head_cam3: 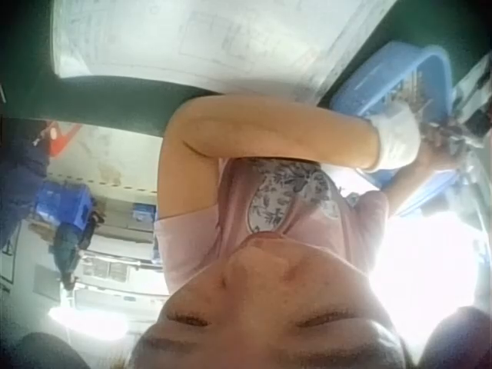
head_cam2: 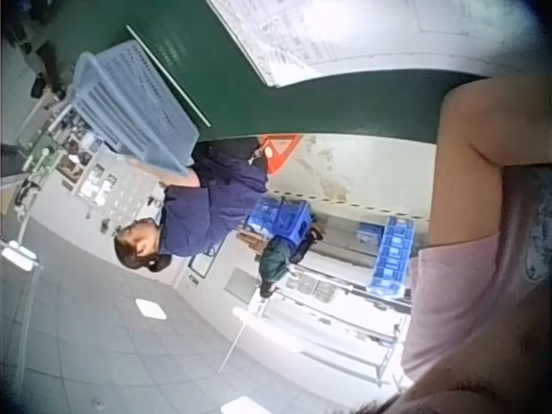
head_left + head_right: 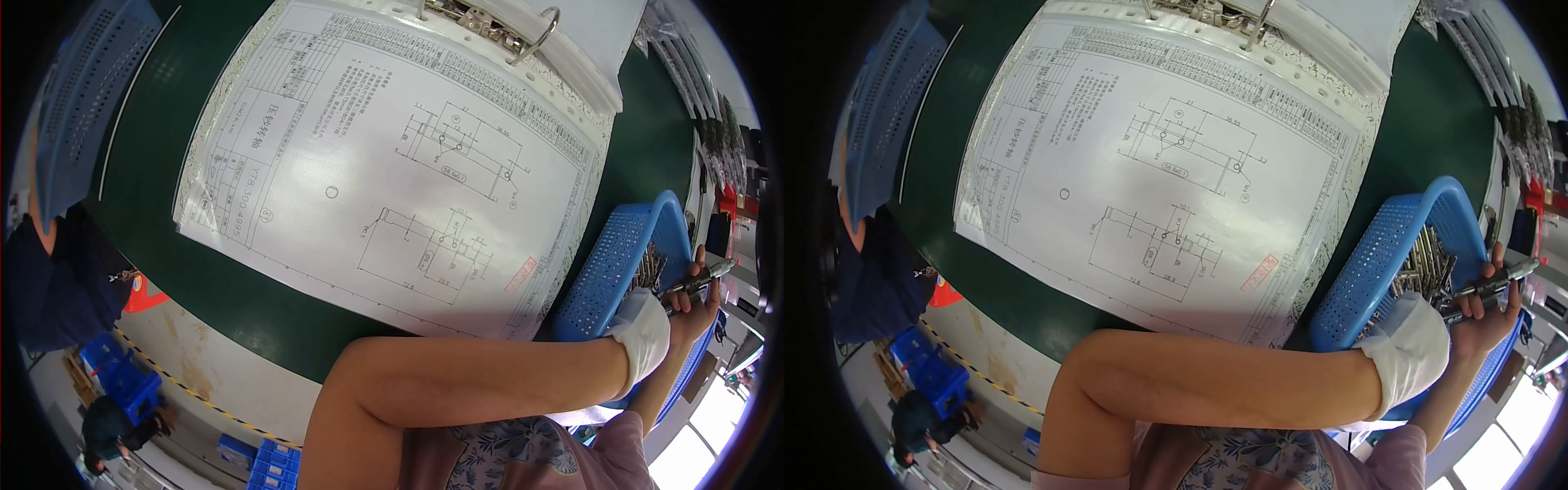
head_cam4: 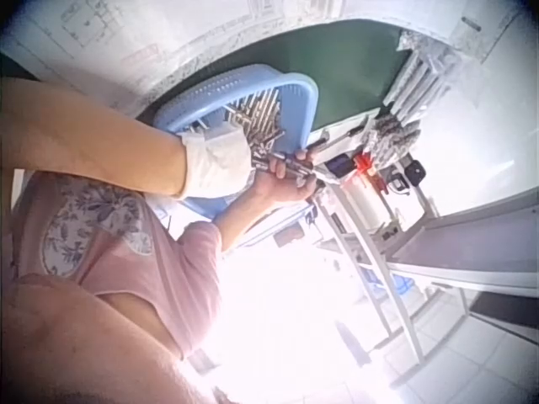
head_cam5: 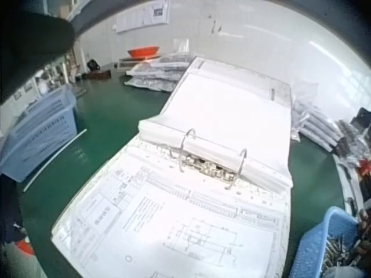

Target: Measuring small metal components with a digital micrometer for quality control.

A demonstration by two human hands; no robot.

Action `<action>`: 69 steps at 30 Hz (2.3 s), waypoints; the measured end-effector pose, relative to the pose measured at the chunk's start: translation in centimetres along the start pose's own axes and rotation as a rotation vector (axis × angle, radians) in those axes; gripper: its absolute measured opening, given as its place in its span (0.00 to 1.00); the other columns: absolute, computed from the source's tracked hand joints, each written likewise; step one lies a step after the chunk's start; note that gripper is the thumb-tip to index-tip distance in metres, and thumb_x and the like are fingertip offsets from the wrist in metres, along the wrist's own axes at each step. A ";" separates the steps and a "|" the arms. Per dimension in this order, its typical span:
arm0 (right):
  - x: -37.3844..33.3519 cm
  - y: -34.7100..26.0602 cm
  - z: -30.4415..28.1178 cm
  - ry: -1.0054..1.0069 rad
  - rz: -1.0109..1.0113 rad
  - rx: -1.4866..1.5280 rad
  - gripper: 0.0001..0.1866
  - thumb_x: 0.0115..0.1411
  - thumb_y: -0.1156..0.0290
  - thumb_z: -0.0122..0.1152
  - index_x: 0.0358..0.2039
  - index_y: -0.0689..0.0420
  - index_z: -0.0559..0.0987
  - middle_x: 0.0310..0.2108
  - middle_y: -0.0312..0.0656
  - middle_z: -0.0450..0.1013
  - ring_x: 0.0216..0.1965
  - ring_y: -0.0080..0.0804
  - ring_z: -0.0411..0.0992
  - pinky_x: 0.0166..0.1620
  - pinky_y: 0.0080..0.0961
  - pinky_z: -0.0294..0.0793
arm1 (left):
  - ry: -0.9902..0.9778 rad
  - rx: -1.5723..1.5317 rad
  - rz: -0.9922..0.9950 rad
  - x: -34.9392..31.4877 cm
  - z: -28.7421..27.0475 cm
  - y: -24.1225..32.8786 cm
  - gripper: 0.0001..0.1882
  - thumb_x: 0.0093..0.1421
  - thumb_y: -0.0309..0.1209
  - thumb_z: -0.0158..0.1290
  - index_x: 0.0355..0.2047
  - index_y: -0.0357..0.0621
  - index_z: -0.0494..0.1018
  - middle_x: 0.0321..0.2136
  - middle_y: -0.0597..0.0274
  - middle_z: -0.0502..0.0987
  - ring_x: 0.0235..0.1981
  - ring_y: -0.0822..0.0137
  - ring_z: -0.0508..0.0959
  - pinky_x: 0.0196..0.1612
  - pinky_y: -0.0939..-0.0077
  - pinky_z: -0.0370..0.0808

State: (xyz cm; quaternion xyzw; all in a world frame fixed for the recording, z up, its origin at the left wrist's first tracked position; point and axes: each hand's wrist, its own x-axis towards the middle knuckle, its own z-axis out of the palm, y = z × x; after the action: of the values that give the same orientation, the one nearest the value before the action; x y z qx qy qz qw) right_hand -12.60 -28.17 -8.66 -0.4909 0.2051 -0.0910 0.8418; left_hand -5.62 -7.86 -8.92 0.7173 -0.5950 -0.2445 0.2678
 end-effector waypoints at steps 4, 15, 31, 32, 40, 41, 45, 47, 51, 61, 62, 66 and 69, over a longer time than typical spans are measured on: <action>0.1 0.5 0.0 0.031 -0.006 -0.002 0.26 0.58 0.60 0.38 0.55 0.58 0.54 0.37 0.41 0.68 0.11 0.17 0.53 0.17 0.13 0.53 | -0.006 0.016 -0.034 -0.1 0.2 -0.1 0.11 0.46 0.36 0.51 0.32 0.55 0.77 0.28 0.77 0.75 0.30 0.73 0.73 0.28 0.71 0.63; -0.1 0.0 0.3 0.014 0.000 0.013 0.24 0.57 0.61 0.40 0.52 0.57 0.55 0.37 0.42 0.68 0.12 0.18 0.55 0.17 0.14 0.54 | -0.053 0.015 -0.011 0.3 0.2 0.1 0.12 0.46 0.36 0.52 0.33 0.54 0.77 0.29 0.78 0.75 0.32 0.73 0.73 0.29 0.70 0.63; 0.0 0.2 1.4 -0.013 0.013 0.034 0.18 0.57 0.62 0.42 0.46 0.56 0.56 0.35 0.42 0.68 0.12 0.19 0.57 0.17 0.14 0.55 | -0.062 0.039 -0.023 1.1 0.6 0.2 0.12 0.46 0.36 0.52 0.33 0.56 0.76 0.29 0.79 0.74 0.31 0.73 0.73 0.29 0.69 0.65; -0.1 0.2 1.4 0.002 0.010 0.030 0.18 0.57 0.62 0.41 0.46 0.56 0.56 0.36 0.43 0.68 0.12 0.19 0.57 0.17 0.14 0.55 | -0.070 0.006 -0.026 1.3 0.6 0.2 0.13 0.46 0.37 0.52 0.33 0.55 0.76 0.29 0.78 0.74 0.32 0.73 0.74 0.30 0.69 0.65; -0.1 0.1 1.2 -0.014 0.002 0.021 0.18 0.57 0.61 0.41 0.46 0.56 0.57 0.36 0.44 0.69 0.12 0.18 0.57 0.17 0.13 0.55 | -0.109 0.045 0.032 0.8 0.7 0.1 0.16 0.43 0.37 0.55 0.35 0.54 0.76 0.32 0.76 0.75 0.34 0.71 0.74 0.32 0.68 0.67; -0.1 0.1 1.2 -0.028 0.009 0.026 0.18 0.57 0.62 0.41 0.46 0.56 0.57 0.36 0.44 0.69 0.12 0.18 0.57 0.17 0.13 0.55 | -0.094 0.027 0.056 0.7 0.8 0.0 0.16 0.43 0.37 0.55 0.35 0.54 0.76 0.32 0.75 0.75 0.35 0.70 0.74 0.32 0.68 0.67; 0.1 0.6 1.2 -0.017 0.013 0.027 0.18 0.58 0.62 0.41 0.46 0.56 0.57 0.36 0.44 0.69 0.12 0.18 0.56 0.17 0.13 0.54 | -0.119 0.054 0.054 0.5 0.7 -0.4 0.16 0.43 0.37 0.56 0.35 0.54 0.76 0.32 0.76 0.75 0.35 0.71 0.74 0.32 0.69 0.66; 0.2 0.8 1.2 -0.012 0.013 0.032 0.18 0.57 0.61 0.41 0.46 0.56 0.57 0.37 0.44 0.69 0.12 0.18 0.56 0.17 0.13 0.54 | -0.116 0.058 0.057 0.0 0.3 -0.5 0.15 0.43 0.37 0.55 0.34 0.54 0.76 0.32 0.76 0.75 0.33 0.71 0.74 0.31 0.69 0.66; -0.4 -0.9 1.3 0.025 -0.046 -0.042 0.20 0.56 0.60 0.42 0.46 0.57 0.58 0.35 0.43 0.70 0.10 0.18 0.54 0.15 0.14 0.54 | 0.060 -0.030 0.029 -1.5 -2.0 0.5 0.13 0.44 0.36 0.53 0.32 0.48 0.76 0.30 0.70 0.75 0.30 0.69 0.74 0.29 0.69 0.65; -0.4 0.7 6.0 0.181 -0.047 0.194 0.22 0.52 0.58 0.40 0.39 0.64 0.69 0.28 0.45 0.69 0.10 0.22 0.56 0.15 0.19 0.56 | 0.421 -1.432 -0.127 -0.8 -4.2 -3.7 0.14 0.60 0.34 0.40 0.38 0.37 0.68 0.25 0.61 0.74 0.20 0.79 0.69 0.24 0.87 0.65; -0.8 0.5 6.1 0.183 -0.062 0.205 0.22 0.52 0.59 0.40 0.38 0.64 0.69 0.27 0.46 0.70 0.10 0.22 0.57 0.15 0.18 0.56 | 0.409 -1.465 -0.177 -0.7 -4.3 -3.9 0.17 0.60 0.37 0.40 0.39 0.35 0.67 0.26 0.61 0.74 0.19 0.79 0.69 0.23 0.88 0.65; -2.0 -0.1 7.3 0.096 -0.059 0.252 0.20 0.50 0.61 0.42 0.35 0.64 0.71 0.23 0.47 0.71 0.09 0.22 0.57 0.14 0.17 0.55 | 0.378 -1.526 -0.241 -1.1 -4.1 -4.7 0.16 0.60 0.39 0.42 0.37 0.37 0.68 0.26 0.60 0.74 0.20 0.78 0.69 0.24 0.87 0.65; -2.5 0.2 7.7 0.048 -0.007 0.179 0.18 0.49 0.62 0.44 0.33 0.64 0.71 0.23 0.46 0.71 0.09 0.22 0.57 0.13 0.16 0.55 | 0.401 -1.647 -0.158 -1.4 -3.8 -5.3 0.15 0.60 0.37 0.41 0.39 0.39 0.67 0.27 0.58 0.75 0.20 0.78 0.70 0.24 0.88 0.66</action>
State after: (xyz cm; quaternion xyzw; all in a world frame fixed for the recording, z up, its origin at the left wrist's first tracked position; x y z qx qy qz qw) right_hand -11.49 -21.12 -4.91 -0.4119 0.2146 -0.1237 0.8769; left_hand 0.50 -5.32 -9.59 0.3628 -0.1166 -0.4856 0.7867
